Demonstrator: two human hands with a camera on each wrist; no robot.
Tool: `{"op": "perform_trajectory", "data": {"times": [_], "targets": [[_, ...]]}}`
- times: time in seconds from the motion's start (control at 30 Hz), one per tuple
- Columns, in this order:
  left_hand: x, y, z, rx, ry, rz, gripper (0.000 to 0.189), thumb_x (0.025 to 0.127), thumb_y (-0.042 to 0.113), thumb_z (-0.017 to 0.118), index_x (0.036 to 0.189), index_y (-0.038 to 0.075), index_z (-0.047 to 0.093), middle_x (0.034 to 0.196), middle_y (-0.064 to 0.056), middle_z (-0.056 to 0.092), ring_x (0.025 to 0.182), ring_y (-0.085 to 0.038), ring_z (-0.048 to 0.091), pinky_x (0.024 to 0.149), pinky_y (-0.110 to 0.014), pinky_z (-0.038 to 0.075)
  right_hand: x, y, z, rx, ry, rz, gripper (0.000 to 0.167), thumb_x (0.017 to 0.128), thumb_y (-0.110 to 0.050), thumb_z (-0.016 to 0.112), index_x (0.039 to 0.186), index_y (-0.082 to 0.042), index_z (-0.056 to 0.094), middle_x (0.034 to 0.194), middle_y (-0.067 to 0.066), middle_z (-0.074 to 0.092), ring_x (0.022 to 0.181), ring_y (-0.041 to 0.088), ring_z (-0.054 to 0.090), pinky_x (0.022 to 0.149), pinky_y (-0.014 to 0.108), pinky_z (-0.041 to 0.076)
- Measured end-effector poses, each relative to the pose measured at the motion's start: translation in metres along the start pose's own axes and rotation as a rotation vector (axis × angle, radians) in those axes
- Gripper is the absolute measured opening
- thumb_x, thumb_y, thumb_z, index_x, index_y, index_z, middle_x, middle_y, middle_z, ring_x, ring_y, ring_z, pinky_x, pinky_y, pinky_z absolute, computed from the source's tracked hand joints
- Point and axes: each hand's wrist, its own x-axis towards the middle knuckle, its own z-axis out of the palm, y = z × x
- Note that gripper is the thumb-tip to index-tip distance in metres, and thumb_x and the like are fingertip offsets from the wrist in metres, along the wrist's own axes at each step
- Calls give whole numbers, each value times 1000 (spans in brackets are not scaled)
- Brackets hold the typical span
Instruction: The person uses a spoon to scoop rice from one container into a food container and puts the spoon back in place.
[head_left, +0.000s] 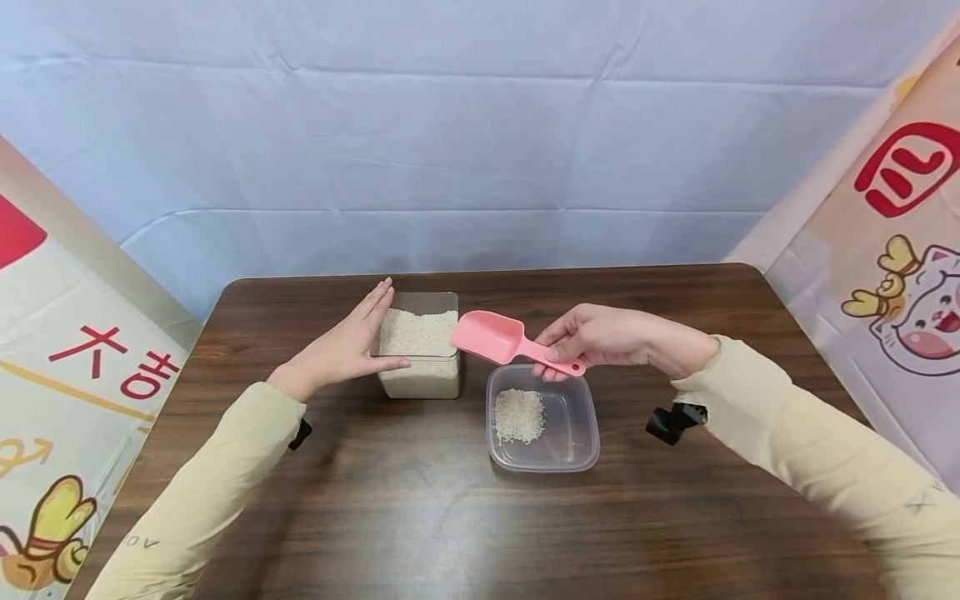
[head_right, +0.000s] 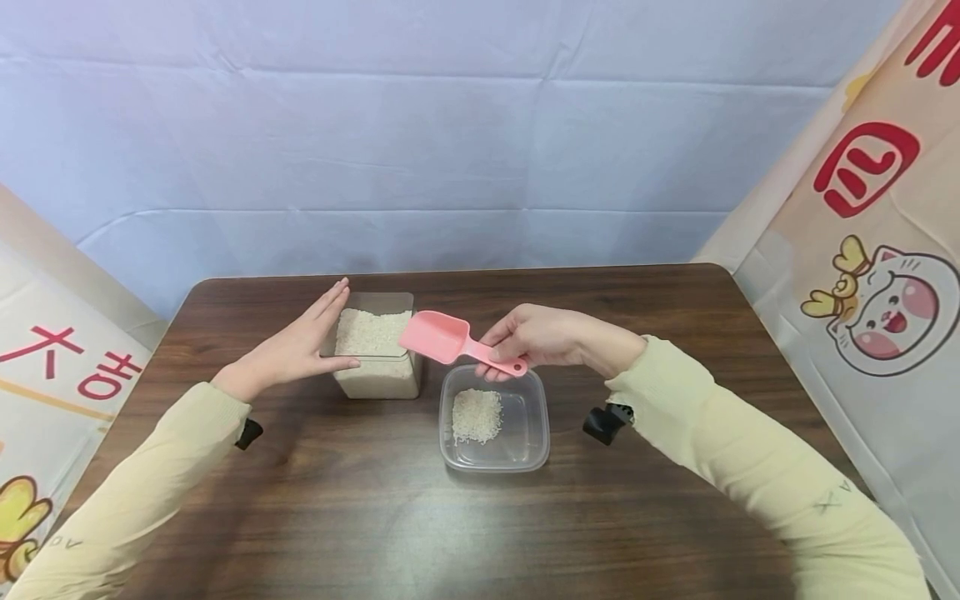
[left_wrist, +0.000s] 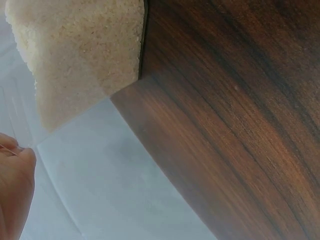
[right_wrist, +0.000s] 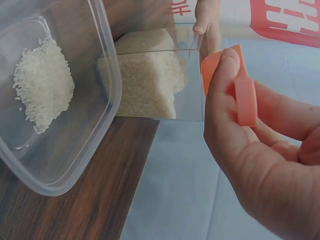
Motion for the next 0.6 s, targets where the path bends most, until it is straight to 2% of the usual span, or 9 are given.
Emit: {"op": "perform_trajectory", "data": {"times": [0.6], "targets": [[-2, 4, -4, -5, -4, -4, 106, 78, 62, 57, 145, 0, 2, 152, -6, -7, 139, -19, -3, 108, -42, 18, 10, -19, 9, 77, -12, 1, 35, 91, 7, 44, 122, 21, 40, 89, 14, 67, 76, 14, 65, 66, 21, 51]]}}
